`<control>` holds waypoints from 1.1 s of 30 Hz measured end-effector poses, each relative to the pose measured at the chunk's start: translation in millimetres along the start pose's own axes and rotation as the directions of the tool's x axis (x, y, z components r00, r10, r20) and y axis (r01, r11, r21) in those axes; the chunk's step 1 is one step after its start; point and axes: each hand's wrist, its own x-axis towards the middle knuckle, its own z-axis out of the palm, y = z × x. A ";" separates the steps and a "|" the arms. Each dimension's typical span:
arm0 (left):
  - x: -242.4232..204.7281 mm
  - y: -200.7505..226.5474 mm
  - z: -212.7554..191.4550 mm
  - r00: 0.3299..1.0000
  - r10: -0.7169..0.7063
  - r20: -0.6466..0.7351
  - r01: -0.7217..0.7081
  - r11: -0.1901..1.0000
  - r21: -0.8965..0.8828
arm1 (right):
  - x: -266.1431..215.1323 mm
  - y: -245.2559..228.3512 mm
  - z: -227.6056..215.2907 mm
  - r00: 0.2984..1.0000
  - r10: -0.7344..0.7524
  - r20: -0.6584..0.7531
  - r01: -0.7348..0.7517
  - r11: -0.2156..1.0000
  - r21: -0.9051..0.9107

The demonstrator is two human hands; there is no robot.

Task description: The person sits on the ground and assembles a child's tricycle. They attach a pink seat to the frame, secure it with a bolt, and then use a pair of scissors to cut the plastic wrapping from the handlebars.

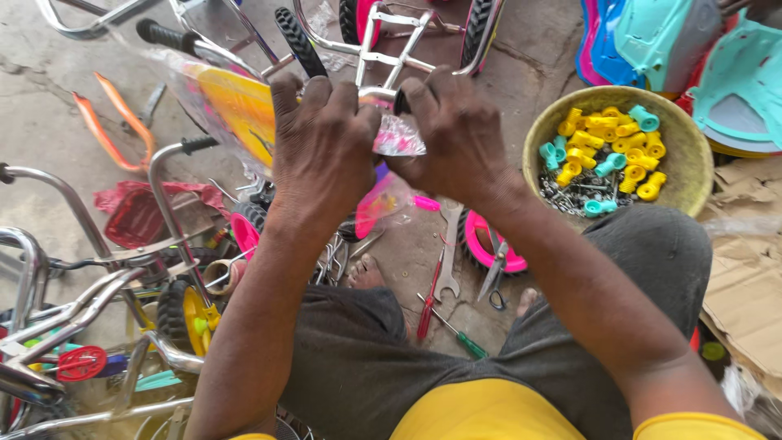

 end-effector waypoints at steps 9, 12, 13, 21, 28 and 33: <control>10.0 -14.1 -0.6 0.995 0.020 0.099 -0.002 0.984 -0.181 | -12.3 -12.3 16.4 0.983 0.140 -0.117 -0.132 0.988 0.075; 8.5 -9.5 -7.7 0.982 0.018 0.190 0.012 0.988 -0.156 | -11.4 -15.2 11.0 0.980 0.169 -0.107 -0.155 0.980 0.127; 7.8 -8.2 -10.3 0.975 0.017 0.223 0.016 0.990 -0.143 | -10.7 -16.2 9.0 0.979 0.177 -0.103 -0.162 0.976 0.143; 8.9 -3.8 -16.0 0.956 0.036 0.292 0.024 0.979 -0.200 | -1.4 -18.6 -9.0 0.982 0.178 -0.068 -0.163 0.969 0.184; 9.6 -5.7 -22.9 0.946 0.014 0.325 0.074 0.964 -0.256 | -4.1 -14.6 -11.3 0.982 0.187 0.029 -0.189 0.963 0.193; 8.6 -10.2 -24.8 0.938 0.059 0.341 0.071 0.932 -0.355 | -6.9 -17.2 -13.4 0.992 0.127 0.014 -0.127 0.969 0.213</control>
